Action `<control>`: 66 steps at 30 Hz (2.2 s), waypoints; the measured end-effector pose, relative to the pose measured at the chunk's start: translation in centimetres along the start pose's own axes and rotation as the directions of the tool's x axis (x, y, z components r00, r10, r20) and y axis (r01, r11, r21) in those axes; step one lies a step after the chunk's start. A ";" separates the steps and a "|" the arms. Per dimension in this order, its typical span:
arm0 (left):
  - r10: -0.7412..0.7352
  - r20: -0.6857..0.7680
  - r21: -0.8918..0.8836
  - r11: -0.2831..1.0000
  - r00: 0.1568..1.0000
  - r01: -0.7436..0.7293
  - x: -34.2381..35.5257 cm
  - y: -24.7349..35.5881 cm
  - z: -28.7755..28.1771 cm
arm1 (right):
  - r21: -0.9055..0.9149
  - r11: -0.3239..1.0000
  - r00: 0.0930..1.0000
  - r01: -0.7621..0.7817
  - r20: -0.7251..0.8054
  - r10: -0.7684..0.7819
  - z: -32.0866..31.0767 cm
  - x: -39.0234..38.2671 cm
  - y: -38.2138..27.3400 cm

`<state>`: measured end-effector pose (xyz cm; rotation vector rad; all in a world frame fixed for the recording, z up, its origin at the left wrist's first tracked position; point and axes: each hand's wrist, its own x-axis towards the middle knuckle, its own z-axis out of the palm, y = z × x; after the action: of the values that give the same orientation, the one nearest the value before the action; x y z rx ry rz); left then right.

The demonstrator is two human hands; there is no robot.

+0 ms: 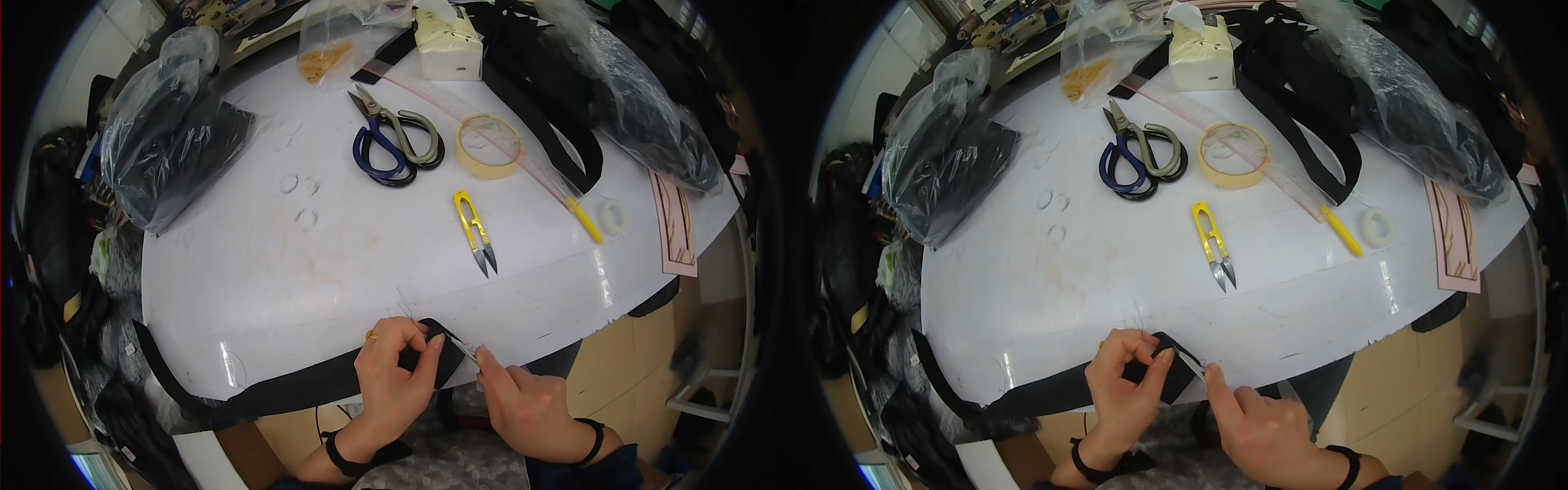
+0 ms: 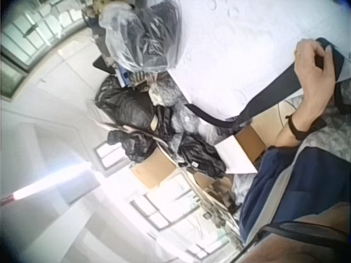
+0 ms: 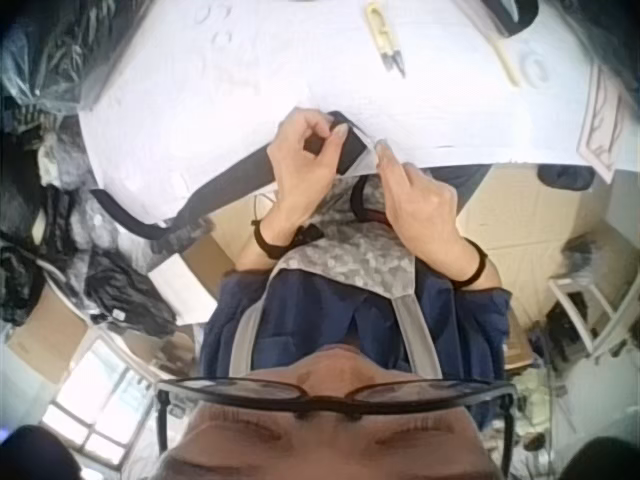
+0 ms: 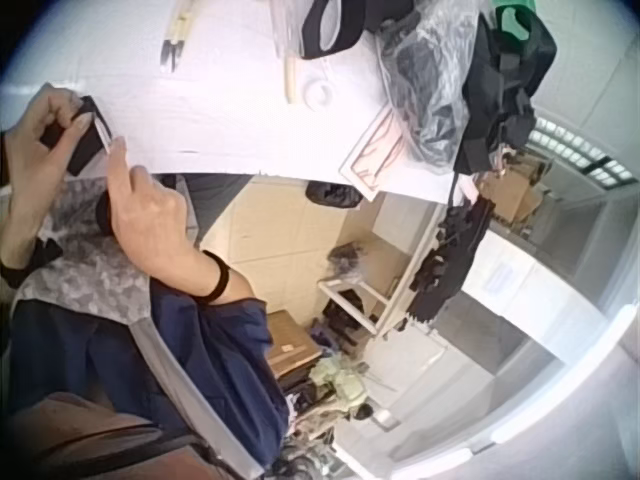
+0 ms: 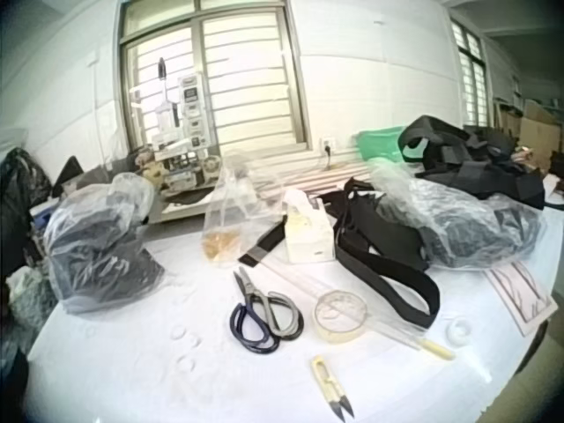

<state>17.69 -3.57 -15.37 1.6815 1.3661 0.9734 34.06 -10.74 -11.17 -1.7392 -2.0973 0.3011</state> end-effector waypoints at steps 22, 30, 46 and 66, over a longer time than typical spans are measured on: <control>0.017 -0.009 -0.005 1.000 1.000 -0.017 0.1 0.0 0.0 | 0.146 0.989 0.999 -0.006 -0.030 0.011 0.2 0.4 0.4; 0.021 -0.009 -0.011 1.000 1.000 -0.021 0.2 0.1 0.1 | 0.129 0.991 0.999 -0.030 -0.025 0.033 0.2 0.3 0.3; 0.045 -0.011 -0.020 0.999 0.999 -0.045 0.1 -0.2 0.1 | 0.079 0.996 0.998 -0.047 0.034 0.045 -0.6 0.1 0.0; 0.062 -0.015 -0.012 0.998 0.998 -0.062 0.1 -0.4 0.0 | 0.185 0.981 0.998 -0.051 -0.018 0.055 -1.1 -0.2 0.7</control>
<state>17.53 -3.45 -15.76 1.7194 1.3217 1.0284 35.16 -10.93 -10.48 -1.6825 -1.9417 0.4733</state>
